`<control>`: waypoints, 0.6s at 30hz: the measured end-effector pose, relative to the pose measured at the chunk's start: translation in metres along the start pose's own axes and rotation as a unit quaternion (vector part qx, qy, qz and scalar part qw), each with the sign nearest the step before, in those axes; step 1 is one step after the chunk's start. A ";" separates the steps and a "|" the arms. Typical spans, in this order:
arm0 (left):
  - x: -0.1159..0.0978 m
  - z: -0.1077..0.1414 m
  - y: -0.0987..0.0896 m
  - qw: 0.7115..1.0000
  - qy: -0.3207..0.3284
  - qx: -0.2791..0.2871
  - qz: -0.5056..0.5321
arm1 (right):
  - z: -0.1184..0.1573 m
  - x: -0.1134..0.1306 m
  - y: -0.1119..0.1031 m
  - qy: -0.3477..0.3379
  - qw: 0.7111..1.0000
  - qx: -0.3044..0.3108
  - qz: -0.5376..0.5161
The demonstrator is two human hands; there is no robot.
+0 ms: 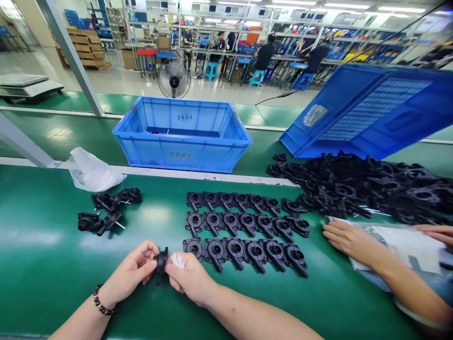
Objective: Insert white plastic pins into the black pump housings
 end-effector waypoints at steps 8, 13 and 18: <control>0.004 0.000 -0.014 0.995 0.000 -0.071 0.073 | 0.002 0.005 0.000 0.002 1.000 0.002 -0.019; 0.002 0.000 -0.009 0.992 -0.023 -0.052 0.113 | 0.002 0.003 0.000 0.003 1.000 0.006 -0.016; 0.003 0.000 -0.008 0.994 -0.019 -0.047 0.097 | 0.001 0.001 -0.001 0.004 1.000 0.002 -0.010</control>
Point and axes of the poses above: each hand's wrist, its own z-axis away from the middle knuckle, its own y-axis out of the palm, x = y × z, the point moved 5 cm from there along -z, towards the middle knuckle, and after that the axes turned 4 degrees about -y, right-handed, at the moved point
